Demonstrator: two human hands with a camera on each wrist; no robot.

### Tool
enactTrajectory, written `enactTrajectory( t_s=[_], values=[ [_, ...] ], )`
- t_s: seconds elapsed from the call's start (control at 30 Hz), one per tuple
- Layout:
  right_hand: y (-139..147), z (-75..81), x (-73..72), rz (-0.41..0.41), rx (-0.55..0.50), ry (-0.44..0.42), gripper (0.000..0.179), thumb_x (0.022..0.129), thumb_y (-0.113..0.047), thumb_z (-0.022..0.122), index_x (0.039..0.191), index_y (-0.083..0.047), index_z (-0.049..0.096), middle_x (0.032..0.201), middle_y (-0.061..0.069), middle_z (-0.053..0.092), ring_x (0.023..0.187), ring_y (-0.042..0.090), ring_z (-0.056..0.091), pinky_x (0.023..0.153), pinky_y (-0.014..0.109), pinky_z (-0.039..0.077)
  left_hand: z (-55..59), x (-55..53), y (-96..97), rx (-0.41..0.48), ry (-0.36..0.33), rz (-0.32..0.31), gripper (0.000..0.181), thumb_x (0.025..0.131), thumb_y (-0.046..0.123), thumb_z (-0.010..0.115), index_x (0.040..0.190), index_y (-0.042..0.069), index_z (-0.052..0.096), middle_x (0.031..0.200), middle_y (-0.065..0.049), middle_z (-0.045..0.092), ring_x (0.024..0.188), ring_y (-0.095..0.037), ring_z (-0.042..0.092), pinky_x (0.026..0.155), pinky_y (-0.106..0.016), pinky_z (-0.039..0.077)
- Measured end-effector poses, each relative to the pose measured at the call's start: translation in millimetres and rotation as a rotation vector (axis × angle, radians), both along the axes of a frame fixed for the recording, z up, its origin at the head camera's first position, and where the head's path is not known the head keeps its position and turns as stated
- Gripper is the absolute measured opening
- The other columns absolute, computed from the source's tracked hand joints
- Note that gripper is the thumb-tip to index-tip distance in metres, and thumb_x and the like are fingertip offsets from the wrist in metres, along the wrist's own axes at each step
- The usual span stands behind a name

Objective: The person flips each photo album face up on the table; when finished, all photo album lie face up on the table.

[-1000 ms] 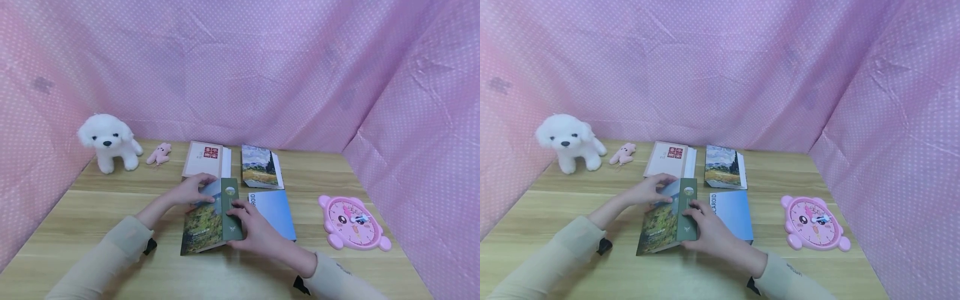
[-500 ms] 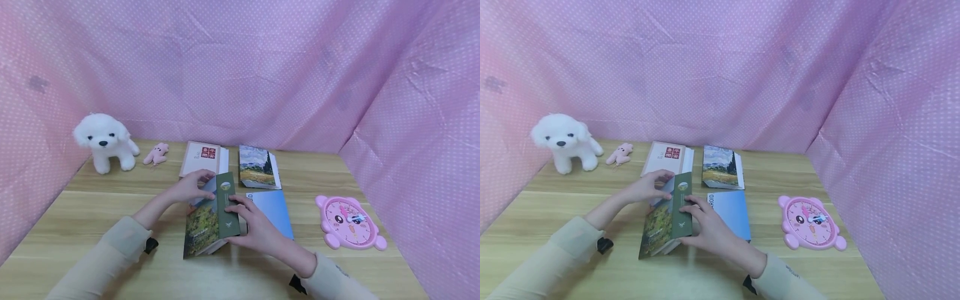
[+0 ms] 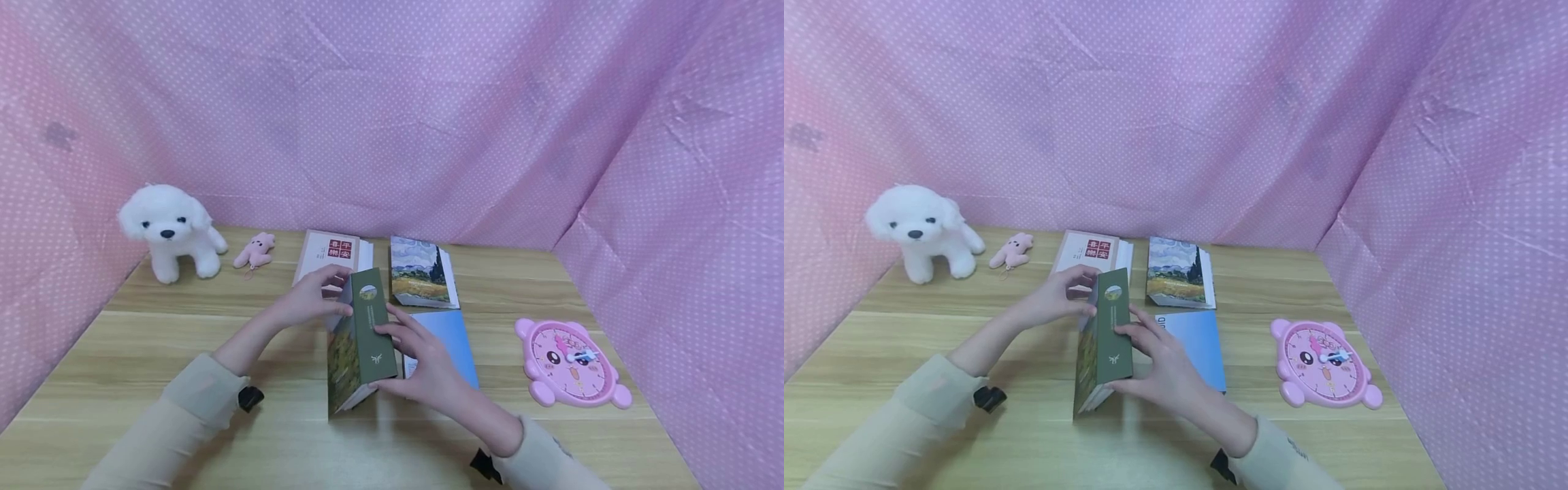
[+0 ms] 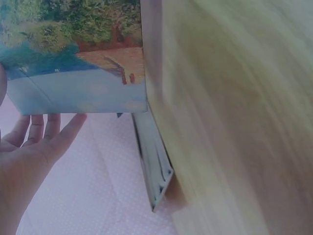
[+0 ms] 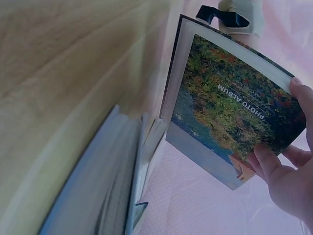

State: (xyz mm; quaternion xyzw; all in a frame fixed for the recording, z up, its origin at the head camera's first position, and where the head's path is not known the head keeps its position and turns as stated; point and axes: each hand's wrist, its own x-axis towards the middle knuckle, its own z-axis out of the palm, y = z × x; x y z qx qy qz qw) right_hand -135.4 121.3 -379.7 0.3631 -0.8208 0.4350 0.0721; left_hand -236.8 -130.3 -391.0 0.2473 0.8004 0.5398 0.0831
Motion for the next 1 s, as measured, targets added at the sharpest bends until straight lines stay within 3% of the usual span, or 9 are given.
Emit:
enactTrajectory(
  t_s=[0.2, 0.4, 0.57, 0.8, 1.0],
  values=[
    [-1, 10.0, 1.0, 0.026, -0.054, -0.003, 0.068, 0.063, -0.009, 0.088, 0.123, -0.005, 0.056, 0.148, 0.015, 0.034, 0.121, 0.033, 0.052, 0.080, 0.023, 0.055, 4.8, 0.6, 0.7, -0.027, 0.136, 0.061, 0.069, 0.070, 0.023, 0.083, 0.129, 0.005, 0.052, 0.119, -0.012, 0.057, 0.114, -0.033, 0.054, 0.098, -0.044, 0.047],
    [2, 5.5, -3.1, 0.051, -0.084, -0.030, 0.070, 0.063, -0.008, 0.087, 0.125, -0.008, 0.054, 0.151, 0.011, 0.031, 0.119, 0.029, 0.053, 0.071, 0.020, 0.056, 8.8, 1.1, 2.7, -0.068, 0.226, 0.124, 0.070, 0.067, 0.021, 0.085, 0.129, 0.007, 0.055, 0.105, -0.013, 0.063, 0.088, -0.026, 0.058, 0.072, -0.029, 0.050],
    [1, 8.4, -3.6, 0.055, -0.066, -0.057, 0.079, 0.063, -0.010, 0.088, 0.132, -0.011, 0.049, 0.153, 0.006, 0.028, 0.121, 0.028, 0.051, 0.069, 0.020, 0.057, 11.0, 4.4, 3.7, -0.011, 0.133, 0.090, 0.069, 0.070, 0.017, 0.083, 0.130, 0.006, 0.052, 0.102, -0.015, 0.063, 0.090, -0.032, 0.063, 0.074, -0.027, 0.055],
    [-4, 11.5, -3.0, 0.090, 0.031, -0.044, 0.094, 0.064, -0.015, 0.088, 0.142, -0.016, 0.037, 0.154, 0.001, 0.028, 0.127, 0.026, 0.046, 0.067, 0.019, 0.056, 11.0, 8.3, 3.0, 0.073, -0.015, -0.009, 0.071, 0.073, 0.012, 0.081, 0.134, 0.004, 0.045, 0.115, -0.019, 0.061, 0.101, -0.030, 0.064, 0.085, -0.030, 0.055],
    [-10, 6.9, -1.9, 0.139, 0.014, -0.060, 0.096, 0.066, -0.013, 0.087, 0.145, -0.014, 0.032, 0.153, 0.006, 0.028, 0.126, 0.031, 0.046, 0.070, 0.022, 0.057, 6.0, 7.5, 0.3, 0.106, -0.067, -0.026, 0.070, 0.074, 0.012, 0.080, 0.134, 0.004, 0.044, 0.120, -0.020, 0.057, 0.105, -0.031, 0.062, 0.087, -0.031, 0.055]
  ],
)
